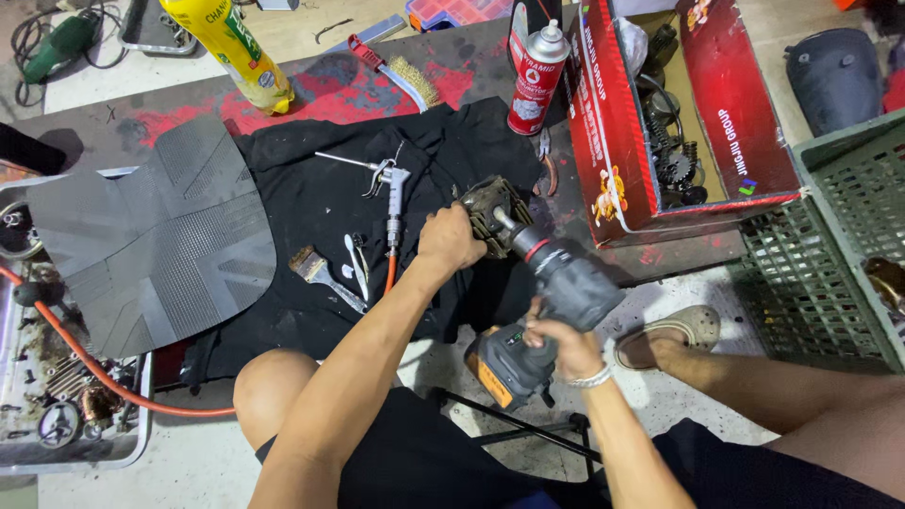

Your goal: The person uses a cordless drill to remove bolts from a metal engine cylinder head. They then use a pneumatic air gun to blow out debris from the cylinder and inspect the interior by hand.

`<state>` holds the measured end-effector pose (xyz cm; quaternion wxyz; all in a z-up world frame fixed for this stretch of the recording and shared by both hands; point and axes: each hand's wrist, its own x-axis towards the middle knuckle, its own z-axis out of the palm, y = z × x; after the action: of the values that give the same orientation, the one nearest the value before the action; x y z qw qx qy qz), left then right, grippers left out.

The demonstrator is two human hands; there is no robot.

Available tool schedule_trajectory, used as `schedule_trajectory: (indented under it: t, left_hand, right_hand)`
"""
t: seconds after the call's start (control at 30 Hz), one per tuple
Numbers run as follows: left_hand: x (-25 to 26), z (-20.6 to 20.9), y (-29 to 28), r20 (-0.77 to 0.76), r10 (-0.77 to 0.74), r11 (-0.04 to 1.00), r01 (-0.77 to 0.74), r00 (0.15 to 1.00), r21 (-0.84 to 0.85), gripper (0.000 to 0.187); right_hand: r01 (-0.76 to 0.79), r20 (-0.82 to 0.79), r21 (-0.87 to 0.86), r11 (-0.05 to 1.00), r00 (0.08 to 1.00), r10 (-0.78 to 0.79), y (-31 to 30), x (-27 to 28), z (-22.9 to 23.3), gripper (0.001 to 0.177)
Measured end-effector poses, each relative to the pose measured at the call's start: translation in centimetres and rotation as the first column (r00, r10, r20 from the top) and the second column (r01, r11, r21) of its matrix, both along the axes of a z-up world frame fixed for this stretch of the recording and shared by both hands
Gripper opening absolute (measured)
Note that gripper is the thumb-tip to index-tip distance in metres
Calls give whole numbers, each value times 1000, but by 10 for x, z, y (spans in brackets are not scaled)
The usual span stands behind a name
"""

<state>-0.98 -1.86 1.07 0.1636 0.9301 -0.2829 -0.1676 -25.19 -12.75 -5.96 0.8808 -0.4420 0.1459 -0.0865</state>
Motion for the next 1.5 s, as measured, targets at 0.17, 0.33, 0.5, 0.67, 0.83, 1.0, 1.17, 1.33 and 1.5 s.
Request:
schedule_trajectory:
  t: [0.17, 0.33, 0.5, 0.67, 0.83, 1.0, 1.17, 1.33, 1.5]
  left_hand:
    - [-5, -6, 8, -10, 43, 999, -43, 999, -28, 60]
    - [-8, -16, 7, 47, 19, 1000, -19, 999, -7, 69]
    - [-4, -14, 11, 46, -13, 1000, 13, 999, 7, 82]
    - [-3, -10, 11, 16, -45, 999, 45, 999, 20, 78]
    - [2, -13, 13, 18, -68, 997, 67, 998, 24, 79]
    - [3, -19, 14, 89, -111, 993, 115, 990, -39, 92]
    - [4, -19, 13, 13, -72, 997, 72, 997, 7, 89]
    - [-2, -15, 13, 34, -70, 997, 69, 997, 21, 91]
    - [-11, -11, 15, 101, -63, 998, 64, 993, 2, 98]
  right_hand:
    - [-224, 43, 413, 883, 973, 227, -31, -7, 10, 21]
    - [-198, -169, 122, 973, 962, 217, -63, -11, 31, 19]
    - [-268, -290, -236, 934, 937, 195, -90, 6, 58, 20]
    - [-525, -546, -666, 530, 827, 134, -114, 25, 99, 32]
    - [-322, -324, -946, -47, 923, 209, -120, 59, 137, 42]
    - [-334, -350, -937, -105, 901, 258, -115, 67, 152, 42]
    - [-293, -326, -942, -163, 913, 243, -101, 43, 148, 49]
    - [-147, -169, -983, -107, 957, 235, -93, 17, 137, 50]
    - [-566, -596, -559, 606, 782, 181, -91, 42, 121, 24]
